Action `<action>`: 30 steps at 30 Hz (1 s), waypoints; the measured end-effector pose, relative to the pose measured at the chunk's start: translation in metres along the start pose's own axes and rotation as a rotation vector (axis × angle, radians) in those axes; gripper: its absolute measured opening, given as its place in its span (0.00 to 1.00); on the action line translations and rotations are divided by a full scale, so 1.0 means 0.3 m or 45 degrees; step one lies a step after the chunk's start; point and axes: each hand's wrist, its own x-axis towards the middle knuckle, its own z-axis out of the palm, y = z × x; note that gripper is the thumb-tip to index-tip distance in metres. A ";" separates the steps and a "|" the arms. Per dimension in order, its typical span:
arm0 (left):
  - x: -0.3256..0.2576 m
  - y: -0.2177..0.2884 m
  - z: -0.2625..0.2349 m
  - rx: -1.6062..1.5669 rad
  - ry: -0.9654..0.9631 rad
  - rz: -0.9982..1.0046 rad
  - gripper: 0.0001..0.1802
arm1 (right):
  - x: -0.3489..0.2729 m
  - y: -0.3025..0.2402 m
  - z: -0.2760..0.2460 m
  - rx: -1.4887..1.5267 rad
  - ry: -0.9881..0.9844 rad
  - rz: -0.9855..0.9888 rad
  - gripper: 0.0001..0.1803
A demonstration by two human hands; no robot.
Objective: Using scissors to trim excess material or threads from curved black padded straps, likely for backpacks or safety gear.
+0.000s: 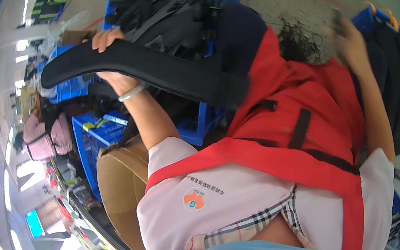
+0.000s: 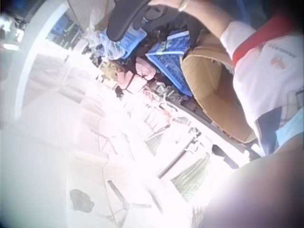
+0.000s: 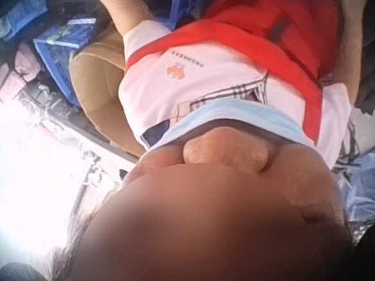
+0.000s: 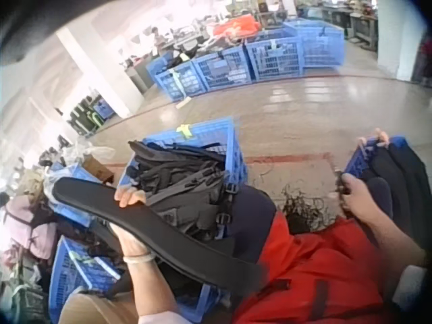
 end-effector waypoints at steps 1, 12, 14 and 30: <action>0.031 -0.121 0.002 -0.049 -0.031 -0.101 0.19 | -0.018 -0.105 0.011 0.026 -0.290 0.085 0.14; 0.021 -0.796 -0.167 0.240 0.272 -0.529 0.24 | -0.191 -0.240 0.146 0.751 -0.478 -0.040 0.17; -0.092 -0.853 -0.215 0.229 0.259 -0.657 0.23 | -0.190 -0.208 0.101 0.707 -0.377 0.006 0.18; -0.091 -0.829 -0.236 0.917 0.294 -0.412 0.11 | -0.237 -0.095 0.080 0.770 -0.541 0.112 0.12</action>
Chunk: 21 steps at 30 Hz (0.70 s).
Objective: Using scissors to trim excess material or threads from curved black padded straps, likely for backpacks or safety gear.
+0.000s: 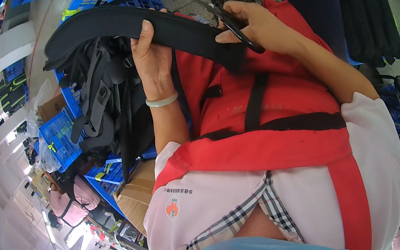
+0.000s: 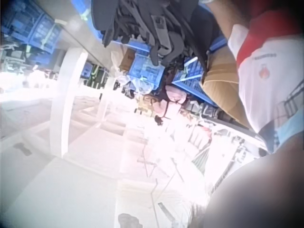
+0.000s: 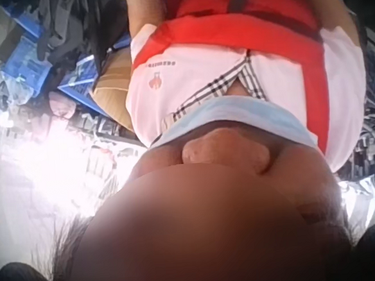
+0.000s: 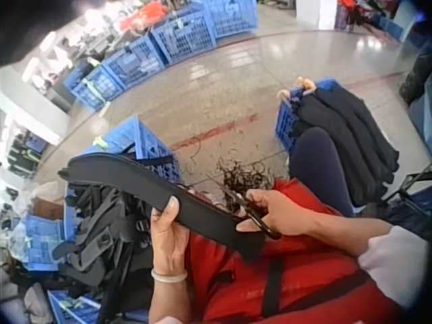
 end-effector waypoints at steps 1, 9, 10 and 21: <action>-0.001 0.000 0.014 0.010 -0.014 0.005 0.11 | 0.002 0.006 0.002 -0.055 0.067 -0.081 0.12; -0.085 -0.100 0.019 0.284 -0.069 -0.107 0.12 | 0.051 -0.023 0.041 -0.082 0.271 -0.172 0.14; -0.083 -0.089 0.018 0.314 -0.064 -0.041 0.11 | 0.042 -0.017 0.042 -0.072 0.307 -0.194 0.16; -0.071 -0.048 0.009 0.193 -0.056 -0.037 0.10 | -0.054 -0.102 -0.045 -0.636 0.133 0.029 0.27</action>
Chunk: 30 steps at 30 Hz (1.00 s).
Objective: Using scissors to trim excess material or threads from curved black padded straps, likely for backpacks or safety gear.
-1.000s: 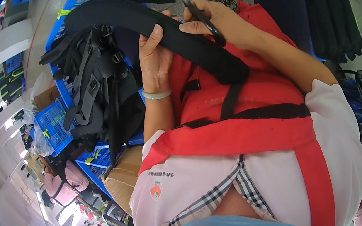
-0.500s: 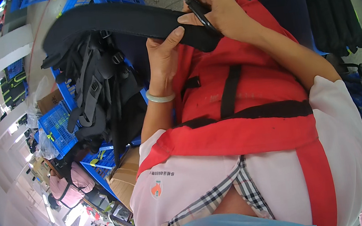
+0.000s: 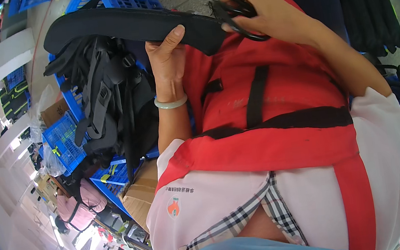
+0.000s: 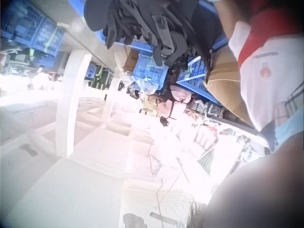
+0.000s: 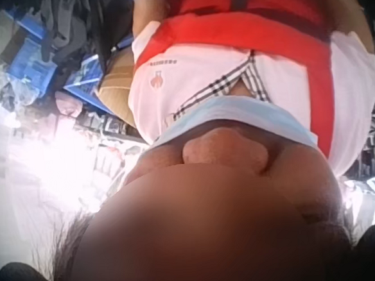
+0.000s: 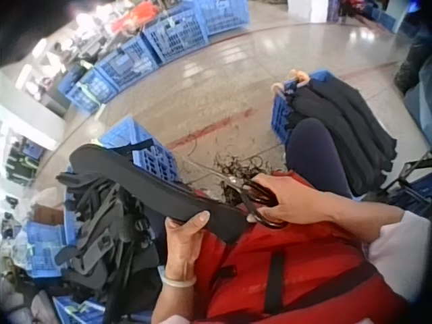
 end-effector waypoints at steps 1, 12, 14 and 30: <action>0.001 0.005 -0.006 -0.017 -0.018 -0.011 0.11 | -0.026 0.020 -0.011 0.000 -0.004 0.000 0.27; -0.012 -0.019 -0.010 -0.048 -0.053 -0.071 0.11 | -0.121 0.071 -0.001 -0.188 -0.155 -0.115 0.42; -0.016 -0.019 -0.010 -0.043 -0.070 -0.084 0.11 | -0.121 0.069 0.002 -0.172 -0.149 -0.123 0.41; -0.039 -0.049 -0.034 -0.042 -0.105 -0.104 0.11 | -0.113 0.071 0.052 -0.196 -0.180 -0.153 0.32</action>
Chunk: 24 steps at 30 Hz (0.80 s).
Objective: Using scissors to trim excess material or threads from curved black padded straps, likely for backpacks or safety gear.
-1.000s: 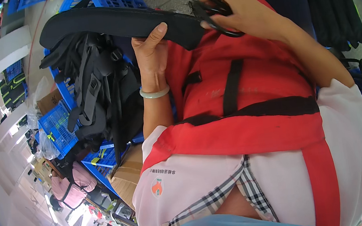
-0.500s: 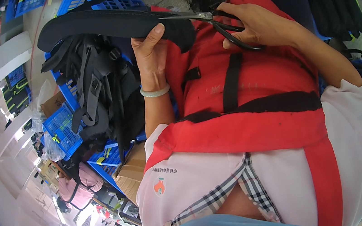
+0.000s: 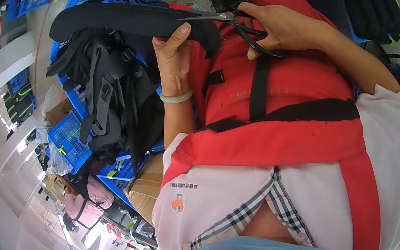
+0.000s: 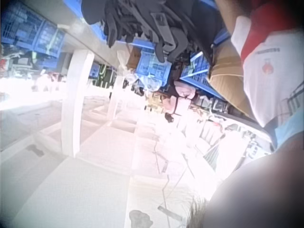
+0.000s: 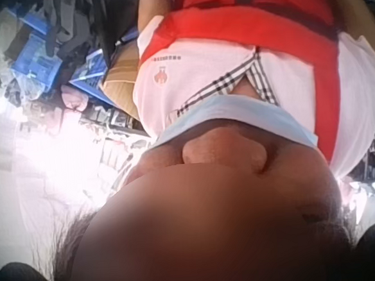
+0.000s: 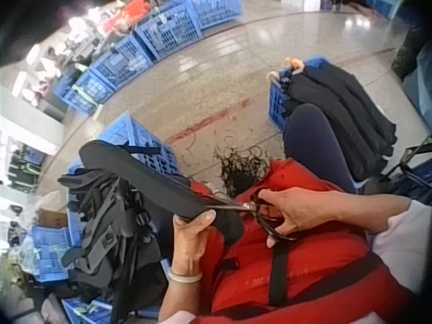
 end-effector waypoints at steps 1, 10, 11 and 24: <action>0.001 -0.001 0.002 -0.014 0.003 -0.004 0.11 | 0.002 0.004 0.005 -0.006 0.038 -0.043 0.32; -0.014 -0.013 0.017 -0.004 -0.004 -0.039 0.10 | 0.013 0.030 0.058 -0.071 0.252 -0.147 0.29; -0.015 -0.018 0.021 0.007 -0.009 -0.058 0.09 | 0.011 0.033 0.051 -0.072 0.255 -0.144 0.29; -0.006 0.020 0.015 -0.160 0.091 0.039 0.09 | 0.034 0.024 0.040 -0.065 0.076 0.142 0.32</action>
